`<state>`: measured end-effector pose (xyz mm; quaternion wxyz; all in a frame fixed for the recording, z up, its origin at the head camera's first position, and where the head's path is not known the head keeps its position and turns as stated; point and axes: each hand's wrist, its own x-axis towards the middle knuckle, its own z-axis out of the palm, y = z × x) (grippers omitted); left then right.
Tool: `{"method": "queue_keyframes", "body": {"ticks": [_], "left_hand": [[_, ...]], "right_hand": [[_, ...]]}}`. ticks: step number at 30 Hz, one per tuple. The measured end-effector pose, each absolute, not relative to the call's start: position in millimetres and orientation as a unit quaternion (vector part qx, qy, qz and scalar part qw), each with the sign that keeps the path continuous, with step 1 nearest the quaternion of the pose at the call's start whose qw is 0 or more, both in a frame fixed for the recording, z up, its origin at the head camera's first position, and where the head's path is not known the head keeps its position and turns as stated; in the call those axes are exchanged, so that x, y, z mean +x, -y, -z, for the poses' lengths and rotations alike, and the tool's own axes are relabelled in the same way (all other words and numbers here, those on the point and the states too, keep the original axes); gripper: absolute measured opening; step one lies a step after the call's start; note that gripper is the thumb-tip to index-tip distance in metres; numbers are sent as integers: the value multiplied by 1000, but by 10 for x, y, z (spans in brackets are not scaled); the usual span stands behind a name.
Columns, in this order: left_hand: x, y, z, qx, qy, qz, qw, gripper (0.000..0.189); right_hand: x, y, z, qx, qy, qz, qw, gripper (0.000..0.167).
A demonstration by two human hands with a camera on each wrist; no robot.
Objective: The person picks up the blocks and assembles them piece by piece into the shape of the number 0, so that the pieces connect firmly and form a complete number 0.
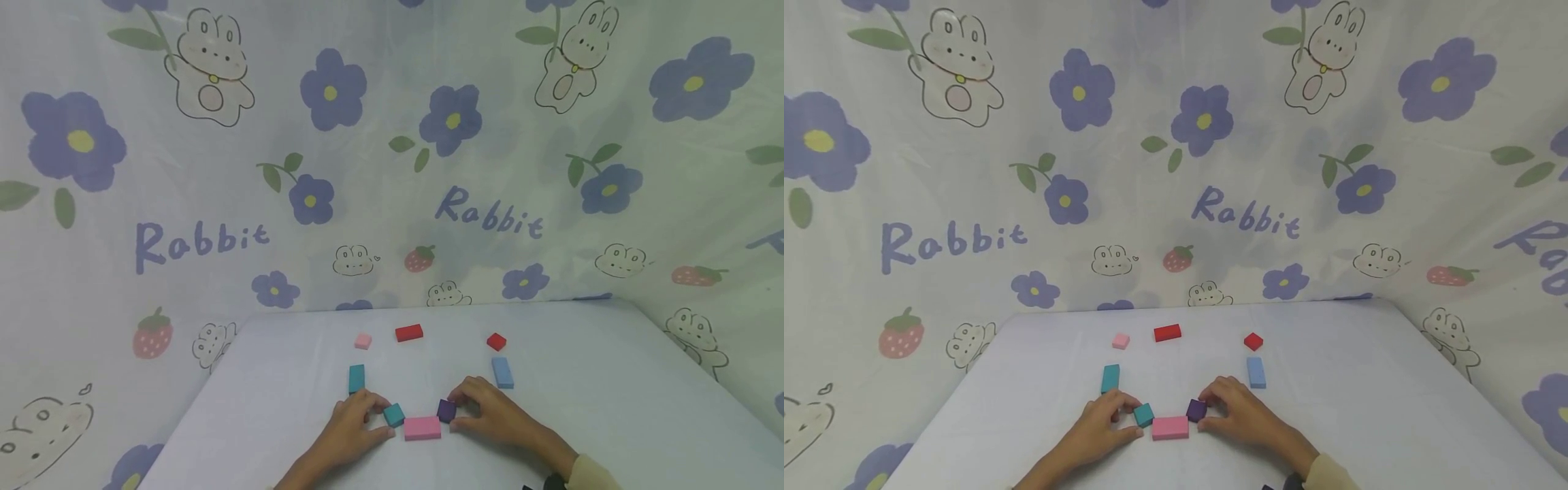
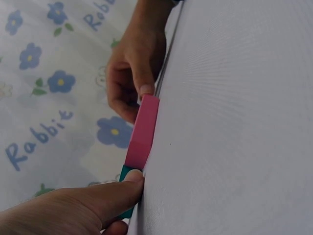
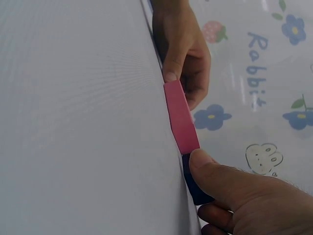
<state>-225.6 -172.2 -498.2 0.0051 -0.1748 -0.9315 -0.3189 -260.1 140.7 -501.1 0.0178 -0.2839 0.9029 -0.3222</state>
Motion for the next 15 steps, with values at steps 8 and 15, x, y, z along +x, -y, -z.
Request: {"method": "queue_keyframes", "body": {"ticks": [8,15], "left_hand": [[-2262,1723,4987,-176,932,317,6,37],[-2263,1721,4976,-174,931,321,0,37]], "right_hand": [[-2587,-1408,5002,-293,-899,325,9,34],[-2590,-1412,4997,-296,-898,325,9,33]]}}
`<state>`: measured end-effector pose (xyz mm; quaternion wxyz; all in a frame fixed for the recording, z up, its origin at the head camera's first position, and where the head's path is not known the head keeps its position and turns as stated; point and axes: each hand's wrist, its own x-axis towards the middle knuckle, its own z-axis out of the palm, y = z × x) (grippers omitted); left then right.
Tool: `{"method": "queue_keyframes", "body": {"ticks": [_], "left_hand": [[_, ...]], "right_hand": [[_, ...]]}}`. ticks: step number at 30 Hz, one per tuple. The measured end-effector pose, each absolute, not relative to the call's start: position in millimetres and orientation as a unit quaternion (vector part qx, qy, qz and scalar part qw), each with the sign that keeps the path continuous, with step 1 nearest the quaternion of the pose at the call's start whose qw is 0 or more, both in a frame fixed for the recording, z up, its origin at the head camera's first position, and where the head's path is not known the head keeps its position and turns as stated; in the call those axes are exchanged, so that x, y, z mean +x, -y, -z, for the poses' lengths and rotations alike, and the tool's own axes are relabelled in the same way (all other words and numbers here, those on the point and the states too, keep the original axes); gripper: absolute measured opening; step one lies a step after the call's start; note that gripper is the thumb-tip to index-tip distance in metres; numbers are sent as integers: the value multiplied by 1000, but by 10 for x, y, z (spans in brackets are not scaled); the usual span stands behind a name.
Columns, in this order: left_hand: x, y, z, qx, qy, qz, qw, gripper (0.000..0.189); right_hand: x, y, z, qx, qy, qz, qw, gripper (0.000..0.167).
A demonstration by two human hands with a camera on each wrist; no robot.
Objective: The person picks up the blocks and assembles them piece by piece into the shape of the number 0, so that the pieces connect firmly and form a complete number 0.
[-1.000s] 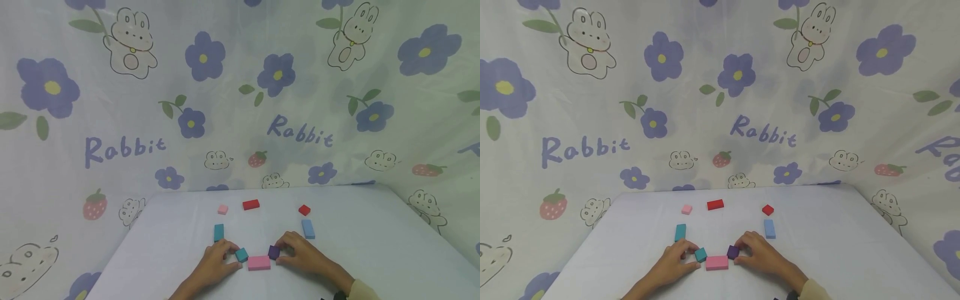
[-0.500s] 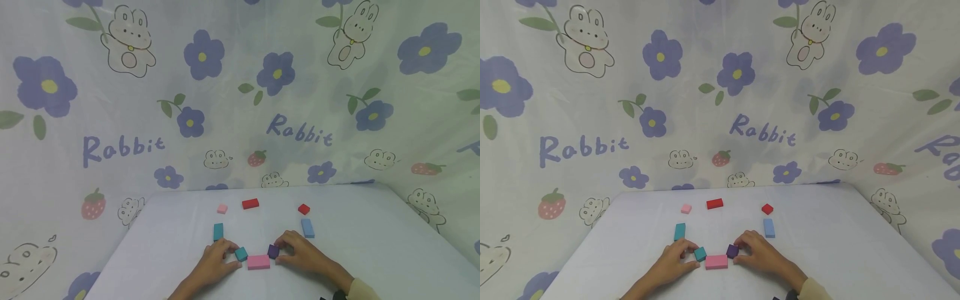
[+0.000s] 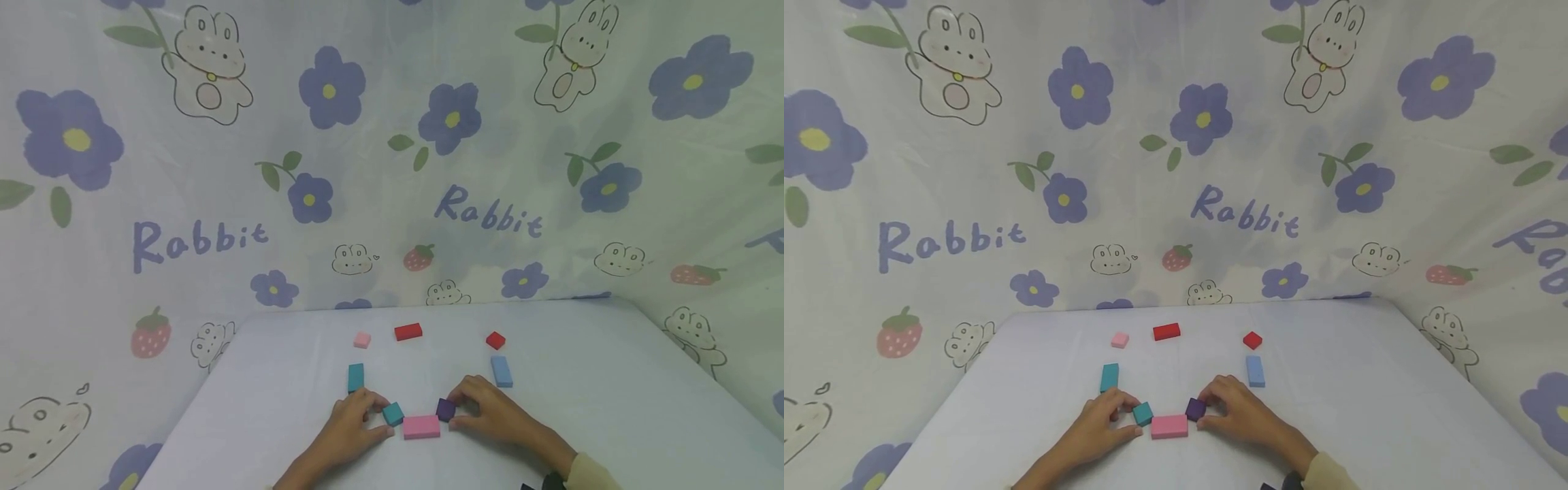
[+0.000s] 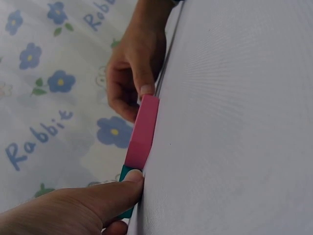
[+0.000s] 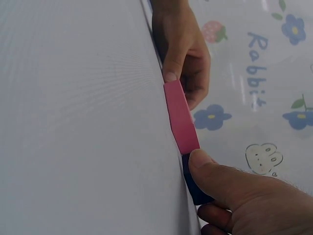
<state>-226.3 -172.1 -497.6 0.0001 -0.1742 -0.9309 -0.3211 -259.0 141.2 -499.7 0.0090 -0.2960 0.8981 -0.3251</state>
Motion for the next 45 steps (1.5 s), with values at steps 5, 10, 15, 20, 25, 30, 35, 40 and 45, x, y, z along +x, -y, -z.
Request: {"method": "queue_keyframes", "body": {"ticks": [5,10,15,20,25,30,35,40,45], "left_hand": [[-2274,1722,4975,-173,931,320,0,37],[-2278,1721,4982,-171,932,318,-2,37],[-2271,1725,4987,-170,932,319,-4,37],[-2256,1733,4972,-165,932,322,-8,37],[-2263,1731,4967,-164,932,325,-5,37],[-2257,1737,4983,-170,930,325,-3,38],[-2262,1740,4988,-171,930,325,-2,38],[-2303,1699,4988,-176,930,324,1,39],[-2245,1720,4985,-165,929,332,-12,39]], "right_hand": [[-2604,-1406,4998,-293,-901,321,9,34],[-2611,-1412,5002,-295,-900,322,7,35],[-2613,-1419,5000,-293,-897,329,19,41],[-2629,-1416,4972,-284,-894,344,43,47],[-2637,-1470,4880,-301,-878,369,48,48],[-2679,-1636,4737,-306,-875,374,37,45],[-2825,-1945,4636,-304,-882,358,-22,42],[-2997,-2318,4631,-258,-904,340,-21,46],[-3109,-2482,4718,-242,-912,327,46,61]]}}
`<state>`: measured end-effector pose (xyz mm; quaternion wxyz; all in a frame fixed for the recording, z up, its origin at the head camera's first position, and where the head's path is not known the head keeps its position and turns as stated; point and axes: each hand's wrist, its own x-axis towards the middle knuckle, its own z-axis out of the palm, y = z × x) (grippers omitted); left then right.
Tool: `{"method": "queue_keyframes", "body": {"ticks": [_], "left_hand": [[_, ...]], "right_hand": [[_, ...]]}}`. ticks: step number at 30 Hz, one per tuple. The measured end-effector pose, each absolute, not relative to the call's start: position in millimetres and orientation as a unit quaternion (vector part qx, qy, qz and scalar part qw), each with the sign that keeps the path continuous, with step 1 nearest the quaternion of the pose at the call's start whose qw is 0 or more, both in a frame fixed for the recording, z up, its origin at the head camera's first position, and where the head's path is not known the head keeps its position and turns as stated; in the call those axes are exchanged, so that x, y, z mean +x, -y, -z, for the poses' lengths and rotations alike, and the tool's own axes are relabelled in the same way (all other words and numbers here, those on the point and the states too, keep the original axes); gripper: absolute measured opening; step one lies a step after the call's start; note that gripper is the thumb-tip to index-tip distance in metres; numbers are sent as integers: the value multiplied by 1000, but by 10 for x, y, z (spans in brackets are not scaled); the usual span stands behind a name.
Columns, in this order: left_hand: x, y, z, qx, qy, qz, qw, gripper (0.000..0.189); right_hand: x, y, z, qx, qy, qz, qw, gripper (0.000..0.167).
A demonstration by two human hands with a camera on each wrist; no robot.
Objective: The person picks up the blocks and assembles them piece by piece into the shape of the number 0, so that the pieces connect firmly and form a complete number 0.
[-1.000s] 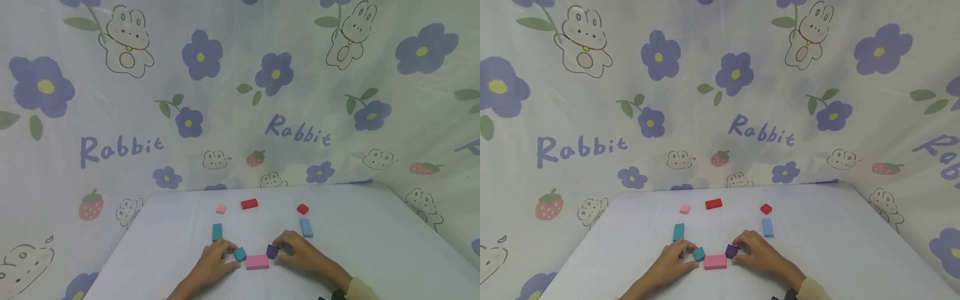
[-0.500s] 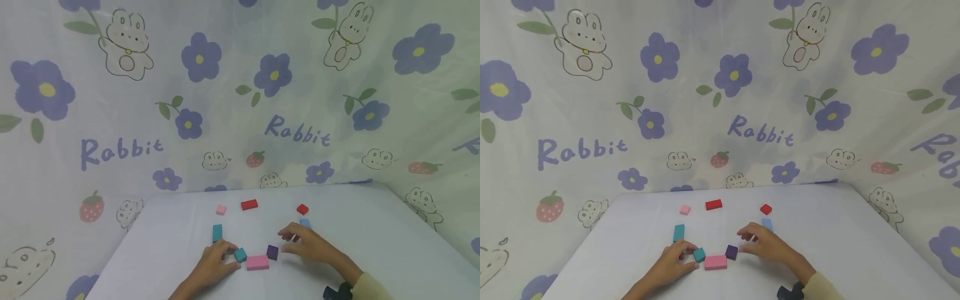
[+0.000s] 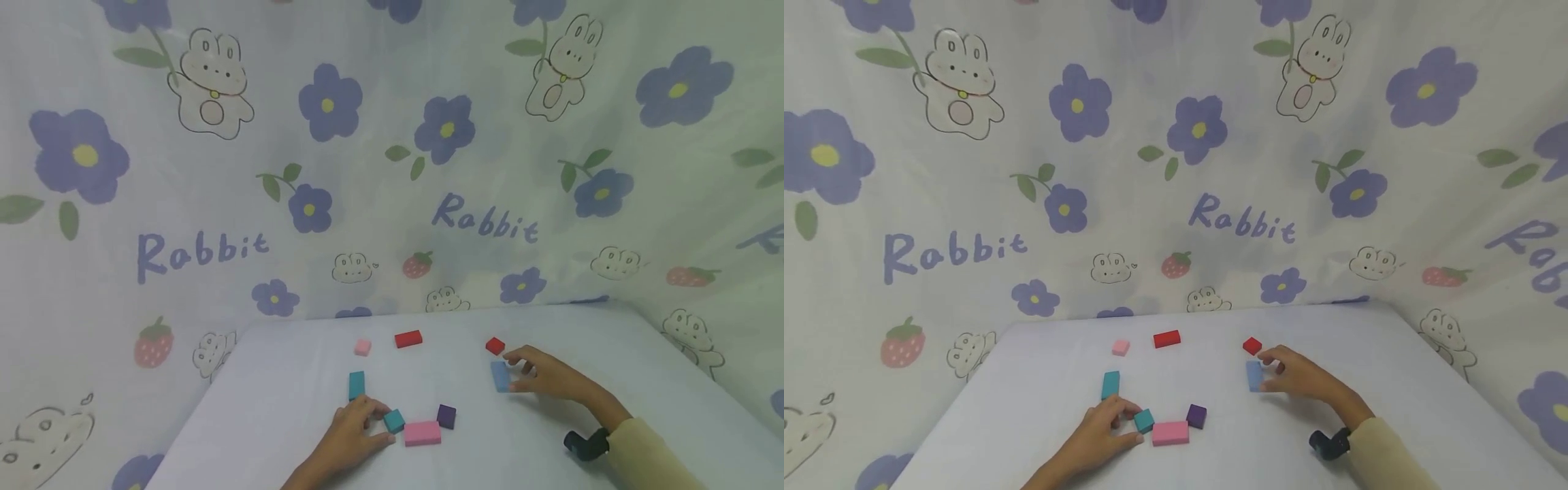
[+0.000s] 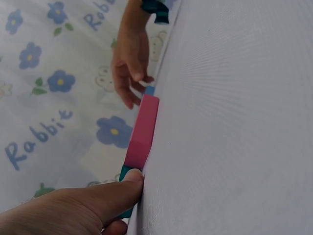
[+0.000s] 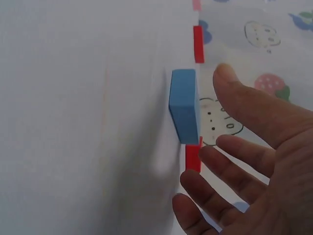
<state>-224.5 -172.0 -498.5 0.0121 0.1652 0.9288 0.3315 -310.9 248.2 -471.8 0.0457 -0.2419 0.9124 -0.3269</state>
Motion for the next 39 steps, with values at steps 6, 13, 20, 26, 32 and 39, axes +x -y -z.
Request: {"method": "queue_keyframes", "body": {"ticks": [6,13,20,26,32,39], "left_hand": [[-2217,1744,4993,165,-927,-336,11,38],[-2226,1740,4978,168,-929,-331,7,39],[-2231,1736,4951,163,-932,-325,10,39],[-2224,1739,4946,167,-931,-324,8,39],[-2217,1742,4958,172,-930,-324,5,39],[-2208,1727,4958,173,-929,-327,8,39]], "right_hand": [[-3215,-2509,4733,-244,-916,305,96,74],[-3278,-2501,4730,-235,-918,296,119,76],[-3302,-2483,4768,-224,-921,300,107,66],[-3291,-2466,4784,-234,-923,293,91,62],[-3278,-2459,4807,-235,-924,292,77,60],[-3236,-2417,4766,-245,-911,327,61,52]]}}
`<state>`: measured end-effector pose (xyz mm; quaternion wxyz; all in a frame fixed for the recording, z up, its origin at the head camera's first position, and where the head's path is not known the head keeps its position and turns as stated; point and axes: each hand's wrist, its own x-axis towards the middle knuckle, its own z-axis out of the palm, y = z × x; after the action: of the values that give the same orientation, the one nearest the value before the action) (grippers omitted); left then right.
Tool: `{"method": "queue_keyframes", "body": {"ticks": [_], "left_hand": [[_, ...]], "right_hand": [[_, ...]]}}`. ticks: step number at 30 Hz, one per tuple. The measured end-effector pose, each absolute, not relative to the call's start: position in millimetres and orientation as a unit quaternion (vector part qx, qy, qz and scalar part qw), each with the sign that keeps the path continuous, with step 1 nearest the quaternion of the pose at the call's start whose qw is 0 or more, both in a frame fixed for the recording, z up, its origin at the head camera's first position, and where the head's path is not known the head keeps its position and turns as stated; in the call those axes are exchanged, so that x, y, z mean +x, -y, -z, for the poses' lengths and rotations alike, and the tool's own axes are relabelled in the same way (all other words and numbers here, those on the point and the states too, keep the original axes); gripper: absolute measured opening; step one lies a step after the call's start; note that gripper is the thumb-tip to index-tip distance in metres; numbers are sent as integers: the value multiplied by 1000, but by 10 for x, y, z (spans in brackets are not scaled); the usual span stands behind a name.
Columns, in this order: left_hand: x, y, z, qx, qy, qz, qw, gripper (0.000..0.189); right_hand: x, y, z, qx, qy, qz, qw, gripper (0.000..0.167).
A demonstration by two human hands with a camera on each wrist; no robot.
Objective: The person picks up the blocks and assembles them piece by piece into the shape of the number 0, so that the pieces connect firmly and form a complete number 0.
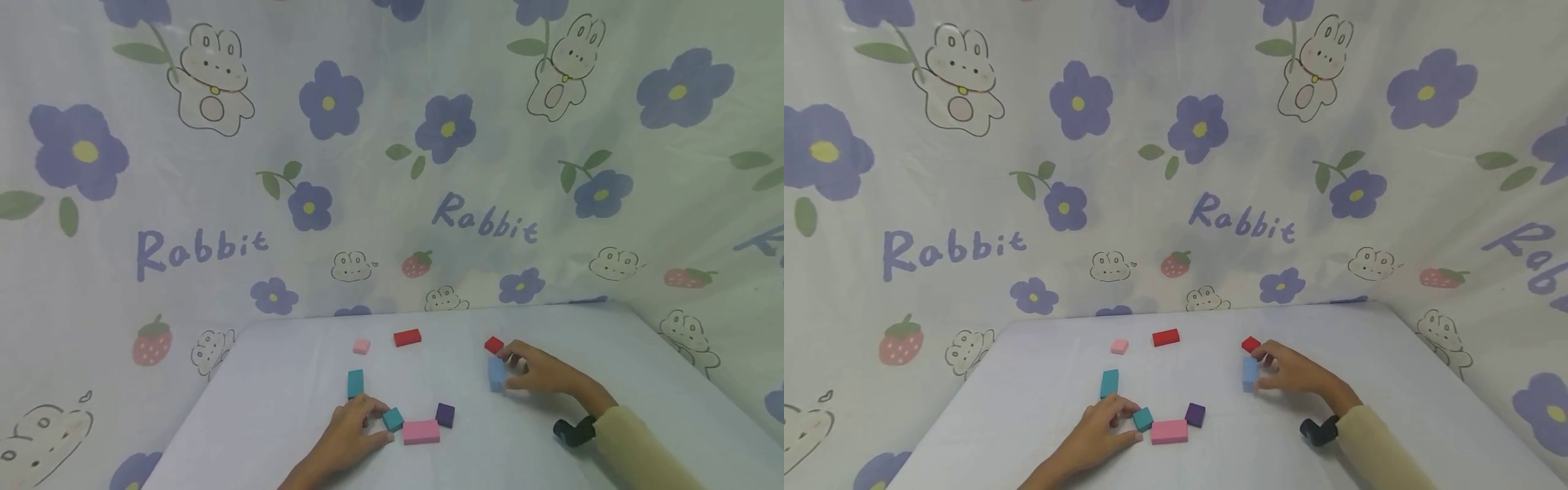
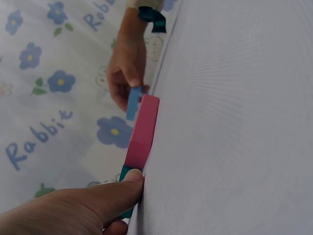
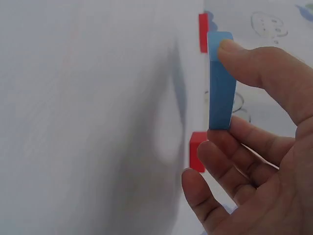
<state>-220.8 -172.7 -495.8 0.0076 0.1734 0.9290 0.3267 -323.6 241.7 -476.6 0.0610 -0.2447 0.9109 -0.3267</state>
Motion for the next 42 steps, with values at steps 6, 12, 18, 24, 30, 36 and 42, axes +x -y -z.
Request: {"method": "queue_keyframes", "body": {"ticks": [6,12,18,24,30,36,42], "left_hand": [[-2209,1718,4962,171,-930,-326,9,39],[-2228,1717,4971,174,-931,-322,-3,38],[-2233,1727,4987,171,-929,-327,-6,38],[-2221,1734,5000,175,-927,-330,-5,39],[-2207,1734,4991,174,-930,-324,0,39],[-2209,1726,4992,174,-931,-322,2,38],[-2233,1726,4989,172,-933,-315,0,38]], "right_hand": [[-3194,-2225,4649,-273,-897,346,41,53],[-3163,-1993,4579,-314,-875,368,30,53],[-3180,-1756,4548,-320,-867,379,42,52],[-3164,-1603,4597,-307,-871,380,48,51],[-3150,-1513,4663,-321,-869,373,45,52],[-3152,-1489,4720,-321,-874,362,49,52],[-3189,-1475,4790,-315,-879,352,61,53]]}}
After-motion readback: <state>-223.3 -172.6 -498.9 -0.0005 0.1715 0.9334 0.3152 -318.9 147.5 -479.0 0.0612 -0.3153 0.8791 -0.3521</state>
